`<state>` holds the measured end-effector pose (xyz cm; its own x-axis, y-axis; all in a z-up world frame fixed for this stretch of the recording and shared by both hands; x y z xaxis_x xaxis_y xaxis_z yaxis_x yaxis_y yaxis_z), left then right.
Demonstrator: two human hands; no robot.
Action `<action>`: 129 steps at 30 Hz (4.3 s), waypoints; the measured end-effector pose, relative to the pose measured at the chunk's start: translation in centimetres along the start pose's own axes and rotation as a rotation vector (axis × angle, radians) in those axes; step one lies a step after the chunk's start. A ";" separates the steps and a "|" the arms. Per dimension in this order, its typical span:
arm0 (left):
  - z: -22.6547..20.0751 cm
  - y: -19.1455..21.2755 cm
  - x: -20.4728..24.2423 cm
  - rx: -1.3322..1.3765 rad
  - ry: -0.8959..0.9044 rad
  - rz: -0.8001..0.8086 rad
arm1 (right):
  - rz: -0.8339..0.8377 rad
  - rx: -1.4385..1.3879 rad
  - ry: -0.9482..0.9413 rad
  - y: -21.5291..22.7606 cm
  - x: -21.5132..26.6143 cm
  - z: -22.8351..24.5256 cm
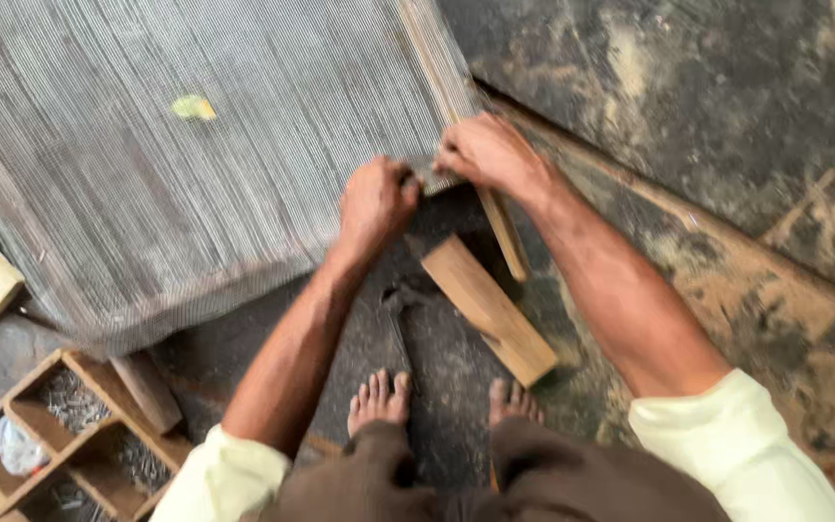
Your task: The person hammers nails into the wooden frame of a cot to secure a mesh fabric. They repeatedly pick up nails from a wooden box and use a hammer to drive them into the wood along the edge of the mesh.
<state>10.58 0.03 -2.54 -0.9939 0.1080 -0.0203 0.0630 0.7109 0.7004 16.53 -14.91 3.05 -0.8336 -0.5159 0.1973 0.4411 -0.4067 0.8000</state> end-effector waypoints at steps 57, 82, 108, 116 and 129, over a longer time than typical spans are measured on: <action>-1.4 -14.2 8.5 1.691 0.755 0.250 | 0.098 -0.310 -0.783 1.9 7.4 7.0; 3.7 3.4 5.5 -0.071 -0.159 -0.124 | 0.184 -0.280 -0.712 -1.7 8.2 8.3; 3.4 5.8 3.2 0.187 0.214 0.259 | 0.164 -0.235 -0.763 -2.2 7.6 8.8; -0.5 0.8 13.3 0.624 0.239 -0.061 | -0.007 -0.516 -0.558 -5.9 12.1 4.9; 0.3 -12.5 10.5 1.231 0.560 0.219 | 0.032 -0.546 -0.654 -3.0 11.2 2.4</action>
<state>-0.60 -7.56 -11.72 -0.8379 0.2133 0.5024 -0.0317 0.8999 -0.4348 5.10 -17.64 4.22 -0.7682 -0.0622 0.6372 0.4261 -0.7925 0.4363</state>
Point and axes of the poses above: each hand's wrist, its own x-axis away from the middle knuckle, its own y-axis out of the back of the hand, z = x × y, the point moved 6 cm from there along -x, towards the middle knuckle, and after that the axes turned 3 degrees about -z, right-handed, at the moved point
